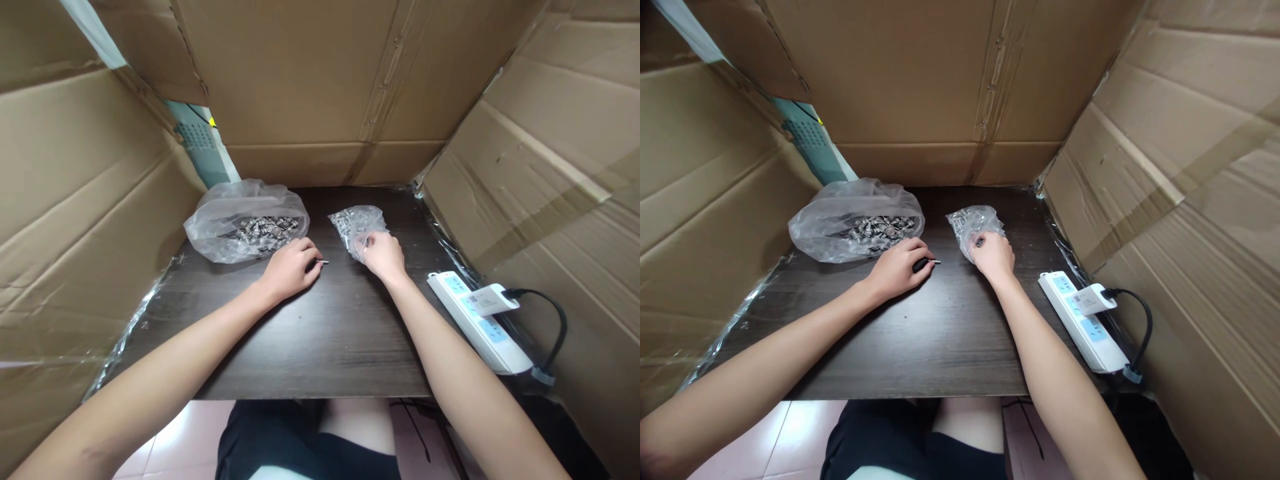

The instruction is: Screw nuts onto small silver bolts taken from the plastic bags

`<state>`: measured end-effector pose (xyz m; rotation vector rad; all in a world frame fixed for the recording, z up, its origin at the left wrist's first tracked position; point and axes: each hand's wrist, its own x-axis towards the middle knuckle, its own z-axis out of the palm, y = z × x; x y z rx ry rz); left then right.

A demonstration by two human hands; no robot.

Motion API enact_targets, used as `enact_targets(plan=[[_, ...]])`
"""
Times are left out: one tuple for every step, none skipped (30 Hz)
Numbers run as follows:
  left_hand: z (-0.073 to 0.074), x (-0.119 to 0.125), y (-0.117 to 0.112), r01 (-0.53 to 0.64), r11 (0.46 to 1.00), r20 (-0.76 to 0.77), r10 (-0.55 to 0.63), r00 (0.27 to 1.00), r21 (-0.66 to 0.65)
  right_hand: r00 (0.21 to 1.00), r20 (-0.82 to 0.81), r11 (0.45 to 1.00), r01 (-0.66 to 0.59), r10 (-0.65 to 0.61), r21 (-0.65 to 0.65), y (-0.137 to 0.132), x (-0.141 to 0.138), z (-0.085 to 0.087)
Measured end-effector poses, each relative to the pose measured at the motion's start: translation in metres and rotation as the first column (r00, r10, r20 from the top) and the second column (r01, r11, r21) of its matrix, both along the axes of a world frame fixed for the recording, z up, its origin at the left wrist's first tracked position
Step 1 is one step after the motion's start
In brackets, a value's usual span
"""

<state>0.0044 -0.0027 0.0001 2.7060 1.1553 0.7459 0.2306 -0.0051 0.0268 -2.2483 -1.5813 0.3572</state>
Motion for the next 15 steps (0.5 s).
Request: enact_targets(plan=[[0.0, 0.0, 0.001, 0.0, 1.0, -0.018, 0.0, 1.0, 0.005, 1.0, -0.007, 1.0, -0.001, 0.001, -0.007, 0.0, -0.001, 0.001], [0.0, -0.001, 0.001, 0.007, 1.0, -0.033, -0.007, 0.999, 0.009, 1.0, -0.014, 1.0, -0.002, 0.002, -0.013, 0.0, -0.001, 0.002], [0.001, -0.001, 0.002, 0.018, 1.0, -0.043, -0.017, 0.999, 0.012, 1.0, -0.021, 1.0, -0.004, 0.004, -0.018, 0.001, -0.001, 0.003], [0.001, -0.001, 0.002, 0.031, 0.999, -0.044, -0.03, 0.999, 0.013, 1.0, -0.026, 1.0, -0.004, 0.004, -0.023, 0.001, -0.002, 0.004], [0.001, -0.001, 0.002, 0.046, 0.999, -0.034, -0.046, 0.998, 0.011, 0.999, -0.032, 1.0, -0.004, 0.003, -0.03, 0.002, -0.002, 0.004], [0.001, 0.0, 0.002, 0.068, 0.998, -0.011, -0.068, 0.998, 0.003, 0.999, -0.037, 0.999, -0.005, 0.004, -0.036, 0.003, -0.002, 0.004], [0.002, 0.0, 0.001, 0.1, 0.995, 0.023, -0.1, 0.995, -0.012, 0.999, -0.042, 0.999, -0.007, 0.005, -0.04, 0.004, -0.002, 0.004], [0.003, 0.001, 0.0, 0.14, 0.99, 0.067, -0.137, 0.988, -0.033, 0.999, -0.048, 0.999, -0.01, 0.008, -0.042, 0.005, -0.002, 0.003], [0.004, 0.001, -0.001, 0.183, 0.982, 0.114, -0.176, 0.978, -0.054, 0.998, -0.055, 0.999, -0.016, 0.014, -0.04, 0.006, -0.002, 0.003], [0.006, 0.002, -0.003, 0.225, 0.971, 0.157, -0.212, 0.965, -0.074, 0.998, -0.061, 0.999, -0.024, 0.022, -0.036, 0.007, -0.002, 0.002], [0.007, 0.003, -0.006, 0.261, 0.961, 0.191, -0.241, 0.952, -0.09, 0.997, -0.066, 0.999, -0.033, 0.031, -0.031, 0.009, -0.001, 0.001], [0.009, 0.005, -0.008, 0.285, 0.953, 0.212, -0.26, 0.942, -0.097, 0.997, -0.069, 0.999, -0.041, 0.039, -0.028, 0.01, -0.001, 0.0], [0.01, 0.007, -0.011, 0.301, 0.948, 0.222, -0.274, 0.936, -0.1, 0.997, -0.069, 0.998, -0.048, 0.046, -0.028, 0.011, 0.0, -0.001], [0.011, 0.009, -0.014, 0.315, 0.944, 0.223, -0.287, 0.932, -0.101, 0.996, -0.068, 0.998, -0.054, 0.052, -0.032, 0.011, 0.0, -0.002], [0.012, 0.011, -0.016, 0.325, 0.94, 0.216, -0.298, 0.93, -0.102, 0.996, -0.066, 0.997, -0.059, 0.056, -0.04, 0.012, -0.001, -0.002]])
